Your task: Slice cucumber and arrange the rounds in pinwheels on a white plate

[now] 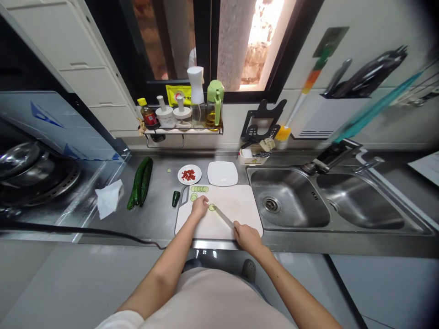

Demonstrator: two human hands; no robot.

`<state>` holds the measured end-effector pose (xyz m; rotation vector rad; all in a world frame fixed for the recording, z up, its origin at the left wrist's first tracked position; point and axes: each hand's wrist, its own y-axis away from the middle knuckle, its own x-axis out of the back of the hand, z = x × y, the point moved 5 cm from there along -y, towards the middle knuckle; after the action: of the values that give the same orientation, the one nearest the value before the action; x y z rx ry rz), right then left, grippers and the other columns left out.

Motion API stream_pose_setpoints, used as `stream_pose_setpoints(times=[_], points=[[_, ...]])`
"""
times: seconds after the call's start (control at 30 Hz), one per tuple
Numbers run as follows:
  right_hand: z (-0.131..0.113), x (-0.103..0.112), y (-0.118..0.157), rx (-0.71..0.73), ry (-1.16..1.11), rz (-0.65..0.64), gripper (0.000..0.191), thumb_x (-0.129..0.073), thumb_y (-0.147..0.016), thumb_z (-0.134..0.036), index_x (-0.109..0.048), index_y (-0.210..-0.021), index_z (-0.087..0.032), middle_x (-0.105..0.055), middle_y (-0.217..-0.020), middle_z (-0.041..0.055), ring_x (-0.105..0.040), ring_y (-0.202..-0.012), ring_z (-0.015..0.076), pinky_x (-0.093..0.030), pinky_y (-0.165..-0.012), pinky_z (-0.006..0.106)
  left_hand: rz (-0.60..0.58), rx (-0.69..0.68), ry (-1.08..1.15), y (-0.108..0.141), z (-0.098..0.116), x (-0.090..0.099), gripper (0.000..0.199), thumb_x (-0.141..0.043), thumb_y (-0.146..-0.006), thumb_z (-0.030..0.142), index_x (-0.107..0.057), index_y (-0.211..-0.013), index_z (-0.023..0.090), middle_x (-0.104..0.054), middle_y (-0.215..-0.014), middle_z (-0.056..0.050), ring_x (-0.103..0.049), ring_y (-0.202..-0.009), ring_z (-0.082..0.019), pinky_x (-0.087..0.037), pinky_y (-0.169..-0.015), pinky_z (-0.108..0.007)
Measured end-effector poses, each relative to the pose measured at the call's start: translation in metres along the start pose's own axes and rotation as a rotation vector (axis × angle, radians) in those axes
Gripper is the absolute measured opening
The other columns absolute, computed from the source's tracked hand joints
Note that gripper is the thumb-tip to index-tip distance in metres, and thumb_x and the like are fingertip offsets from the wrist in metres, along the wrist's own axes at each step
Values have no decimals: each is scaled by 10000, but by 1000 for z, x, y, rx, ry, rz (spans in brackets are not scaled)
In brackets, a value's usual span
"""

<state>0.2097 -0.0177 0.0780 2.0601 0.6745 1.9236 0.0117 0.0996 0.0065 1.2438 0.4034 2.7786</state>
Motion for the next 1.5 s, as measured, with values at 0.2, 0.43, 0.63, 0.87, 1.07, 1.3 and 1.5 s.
stream_pose_setpoints(times=[0.2, 0.43, 0.63, 0.87, 1.07, 1.3, 1.5], points=[[0, -1, -2, 1, 4, -25, 263, -306, -941, -263, -499, -1101, -184, -671, -974, 127, -629, -939, 227, -386, -744, 300, -15, 5, -9, -1, 0, 0, 176, -630, -726, 120, -627, -885, 195, -647, -757, -1, -585, -771, -142, -404, -702, -223], [-3, -5, -4, 2, 22, -43, 259, -332, -923, -219, -492, -1119, -164, -668, -968, 141, -634, -939, 241, -399, -741, 309, -26, -1, -2, -1, 0, 0, 195, -623, -716, 106, -622, -890, 193, -643, -746, 7, -578, -745, -133, -395, -673, -219], [-7, -6, -5, -3, 14, -69, 265, -351, -896, -152, -475, -1129, -160, -667, -989, 153, -635, -944, 239, -404, -727, 306, -28, 15, 2, -2, 0, 0, 194, -635, -708, 113, -621, -882, 196, -647, -760, 7, -583, -753, -134, -394, -670, -217], [-4, -4, -9, 21, 16, -81, 253, -358, -900, -168, -477, -1122, -162, -662, -993, 152, -633, -942, 232, -412, -737, 307, -35, 36, 25, -3, -1, 0, 194, -642, -702, 103, -617, -869, 199, -646, -747, 11, -585, -746, -132, -398, -675, -216], [-4, -1, -15, 53, 26, -66, 237, -364, -909, -180, -482, -1114, -167, -662, -975, 149, -637, -931, 233, -418, -736, 311, -33, 37, 23, -3, -1, -1, 190, -642, -701, 106, -621, -866, 198, -646, -738, 10, -584, -732, -131, -404, -677, -217], [-9, 3, -22, 66, 46, -50, 277, -356, -887, -113, -488, -1127, -153, -663, -949, 146, -640, -930, 240, -423, -729, 309, -28, 45, 27, -2, 1, 2, 181, -650, -701, 104, -620, -855, 193, -642, -726, 8, -585, -725, -134, -396, -642, -216], [-10, 6, -22, 64, 53, -56, 291, -354, -888, -108, -483, -1145, -157, -664, -949, 155, -638, -936, 238, -426, -736, 310, -35, 44, 31, -2, 2, 2, 190, -656, -695, 97, -619, -854, 192, -639, -724, 12, -586, -730, -130, -395, -647, -212]])
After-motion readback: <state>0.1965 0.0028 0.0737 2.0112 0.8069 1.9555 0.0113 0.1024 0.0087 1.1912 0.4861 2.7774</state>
